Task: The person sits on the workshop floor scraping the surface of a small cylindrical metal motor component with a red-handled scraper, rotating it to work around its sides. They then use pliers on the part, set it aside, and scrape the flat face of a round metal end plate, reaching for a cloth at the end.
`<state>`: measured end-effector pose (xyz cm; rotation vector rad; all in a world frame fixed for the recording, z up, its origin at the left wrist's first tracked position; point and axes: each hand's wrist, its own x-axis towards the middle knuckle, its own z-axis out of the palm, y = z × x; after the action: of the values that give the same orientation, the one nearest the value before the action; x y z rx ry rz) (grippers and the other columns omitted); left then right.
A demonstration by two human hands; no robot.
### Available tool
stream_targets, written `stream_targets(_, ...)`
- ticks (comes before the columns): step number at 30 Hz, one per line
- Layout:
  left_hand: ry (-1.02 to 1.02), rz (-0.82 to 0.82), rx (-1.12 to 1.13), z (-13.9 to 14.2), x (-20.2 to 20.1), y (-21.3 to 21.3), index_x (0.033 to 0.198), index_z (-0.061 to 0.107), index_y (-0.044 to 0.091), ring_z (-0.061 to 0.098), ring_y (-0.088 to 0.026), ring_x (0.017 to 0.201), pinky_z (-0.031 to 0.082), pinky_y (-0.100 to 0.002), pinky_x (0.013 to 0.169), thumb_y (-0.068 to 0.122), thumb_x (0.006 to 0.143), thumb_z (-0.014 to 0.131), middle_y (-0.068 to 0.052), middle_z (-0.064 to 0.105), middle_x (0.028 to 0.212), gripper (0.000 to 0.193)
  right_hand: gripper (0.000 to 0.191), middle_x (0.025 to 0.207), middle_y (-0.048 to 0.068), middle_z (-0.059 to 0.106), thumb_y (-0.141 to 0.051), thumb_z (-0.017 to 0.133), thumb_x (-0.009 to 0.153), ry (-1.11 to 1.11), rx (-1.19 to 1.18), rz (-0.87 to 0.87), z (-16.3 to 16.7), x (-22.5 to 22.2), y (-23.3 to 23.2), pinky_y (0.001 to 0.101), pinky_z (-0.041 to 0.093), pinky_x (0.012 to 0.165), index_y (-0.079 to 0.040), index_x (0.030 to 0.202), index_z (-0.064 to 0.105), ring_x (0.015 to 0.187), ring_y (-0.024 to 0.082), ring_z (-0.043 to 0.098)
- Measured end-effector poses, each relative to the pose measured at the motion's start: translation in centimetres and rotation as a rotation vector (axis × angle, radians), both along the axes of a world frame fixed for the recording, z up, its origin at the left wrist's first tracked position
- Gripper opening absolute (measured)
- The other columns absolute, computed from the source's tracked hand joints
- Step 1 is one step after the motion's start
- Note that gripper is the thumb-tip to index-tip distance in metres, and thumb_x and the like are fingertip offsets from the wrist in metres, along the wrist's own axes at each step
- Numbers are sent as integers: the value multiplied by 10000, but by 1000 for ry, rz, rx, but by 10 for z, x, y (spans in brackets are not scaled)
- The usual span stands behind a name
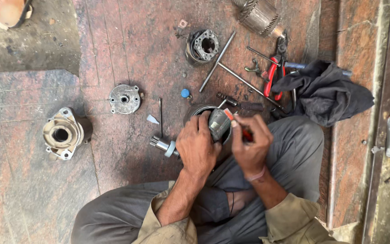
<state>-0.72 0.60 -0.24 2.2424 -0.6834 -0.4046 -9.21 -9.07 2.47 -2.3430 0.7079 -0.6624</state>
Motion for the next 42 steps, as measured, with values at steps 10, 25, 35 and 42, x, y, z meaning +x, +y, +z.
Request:
stream_targets(10,1,-8,-1,-1,1,0,1258,610,41,635,-368,953,501,-482,804,148,605,792,-140,642,1043,686,87,863,126,616,44,671,934,-13,12,32,-4,0,3,350,479,647,9,1011,689,750,253,627)
stream_targets(25,4,9,-30,2,2,-1,1270,599,15,641,-365,949,504,-474,813,142,577,802,-150,649,1050,733,88,848,90,616,25,691,941,-22,50,23,-8,-4,1,310,454,613,-17,1016,711,705,187,611)
stream_targets(35,10,31,-28,1,2,-3,1254,614,37,645,-355,948,511,-474,817,189,601,820,-134,657,1055,701,99,827,100,631,39,690,920,3,106,-31,-3,2,-3,332,437,589,8,1010,716,653,215,584)
stream_targets(42,12,15,-12,1,2,-1,1266,612,37,643,-357,952,516,-472,824,152,576,803,-129,653,1039,725,56,821,107,624,47,672,926,28,21,-33,-4,1,1,338,439,580,4,949,699,674,218,597)
